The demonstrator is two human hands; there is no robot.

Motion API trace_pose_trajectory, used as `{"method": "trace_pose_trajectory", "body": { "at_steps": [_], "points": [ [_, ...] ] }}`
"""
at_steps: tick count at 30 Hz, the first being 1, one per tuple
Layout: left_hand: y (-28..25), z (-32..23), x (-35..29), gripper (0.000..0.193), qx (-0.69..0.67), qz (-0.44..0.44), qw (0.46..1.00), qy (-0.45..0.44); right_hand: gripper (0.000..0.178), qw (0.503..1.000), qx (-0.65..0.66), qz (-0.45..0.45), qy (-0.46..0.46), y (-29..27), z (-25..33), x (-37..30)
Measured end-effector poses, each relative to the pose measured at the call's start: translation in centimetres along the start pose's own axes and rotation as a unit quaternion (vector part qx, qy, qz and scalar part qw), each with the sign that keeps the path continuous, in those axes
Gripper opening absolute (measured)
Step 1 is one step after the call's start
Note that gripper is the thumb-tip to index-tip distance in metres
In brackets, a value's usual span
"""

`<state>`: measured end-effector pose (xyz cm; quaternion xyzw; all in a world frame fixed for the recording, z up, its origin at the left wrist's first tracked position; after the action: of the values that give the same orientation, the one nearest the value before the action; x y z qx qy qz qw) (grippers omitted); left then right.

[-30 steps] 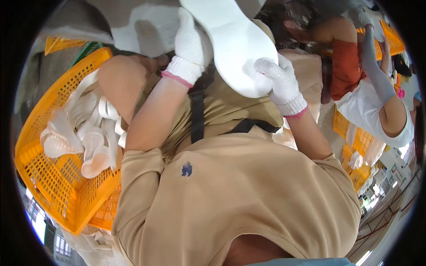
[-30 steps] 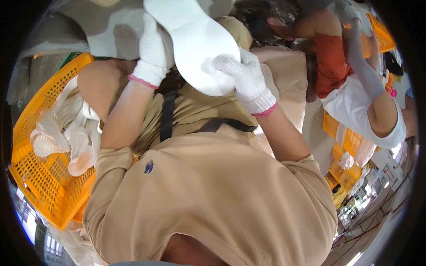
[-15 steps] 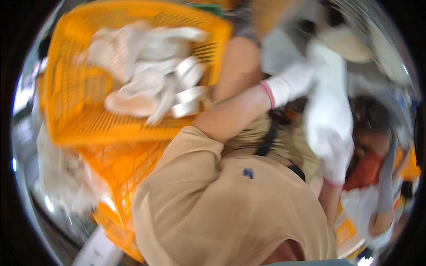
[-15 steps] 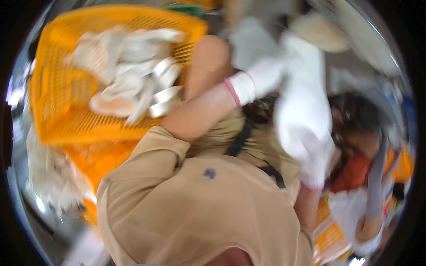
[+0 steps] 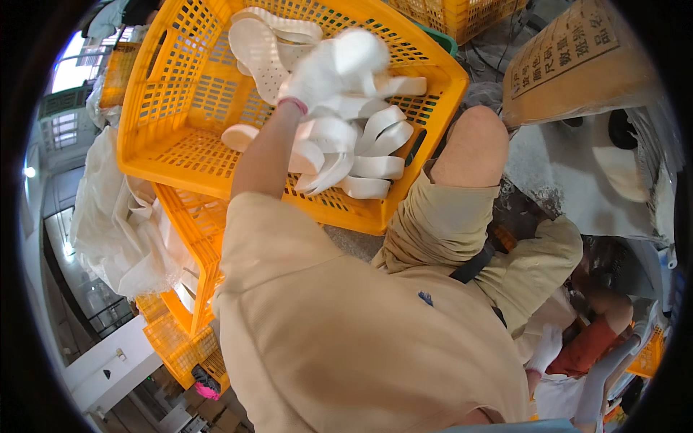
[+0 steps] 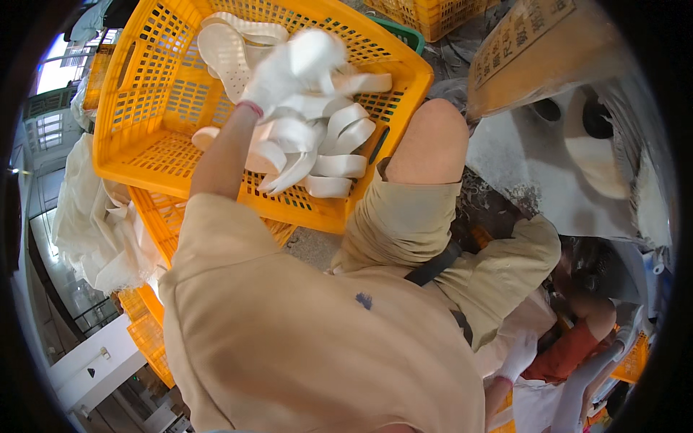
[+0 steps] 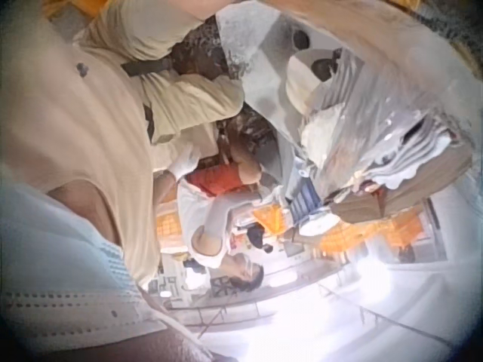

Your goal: The person sits on the floor and repeatedly rubs white slipper-like items against a rotating brush to clean them. They pick up each item from a yellow basket, scrub it with both hands, and place it back into the basket.

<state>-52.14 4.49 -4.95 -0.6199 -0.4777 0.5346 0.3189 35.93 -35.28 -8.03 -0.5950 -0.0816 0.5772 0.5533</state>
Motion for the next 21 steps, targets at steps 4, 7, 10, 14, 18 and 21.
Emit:
{"method": "trace_pose_trajectory", "body": {
  "at_steps": [4,7,10,14,18,21],
  "points": [
    [-0.6,-4.9,-4.9,0.080,-0.083,-0.008,0.996,0.032,0.045,0.994,0.071,0.007,-0.088,-0.2,11.0,6.5],
    [2.0,-5.4,-6.2,0.070,-0.420,0.249,0.871,0.061,0.048,0.983,0.027,-0.027,-0.177,-0.8,19.0,8.2],
    [-0.2,-1.1,-5.8,0.061,-0.446,0.223,0.866,0.028,0.046,0.977,0.020,-0.012,-0.210,-1.1,23.6,7.5],
    [-9.5,2.3,-10.0,0.045,-0.712,-0.162,0.670,0.134,0.046,0.982,-0.007,-0.013,-0.191,-1.3,26.7,2.3],
    [-10.7,-11.6,-18.1,0.048,-0.776,-0.195,0.544,0.253,0.044,0.938,0.230,-0.066,-0.251,-1.7,29.1,-3.7],
    [-0.2,-29.9,-19.3,0.045,-0.888,0.037,0.379,0.257,0.041,0.773,0.551,0.191,-0.252,1.7,30.9,-4.3]
  ]
}}
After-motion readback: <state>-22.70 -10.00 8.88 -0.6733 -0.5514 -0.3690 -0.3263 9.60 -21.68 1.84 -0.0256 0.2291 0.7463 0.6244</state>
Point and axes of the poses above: each hand's wrist, its own x-axis towards the middle knuckle, its own y-axis out of the palm, z = x × y, the point moved 10 cm from there along x, towards the middle knuckle, and after that the axes turned 14 degrees about z, right-handed, at the moved point
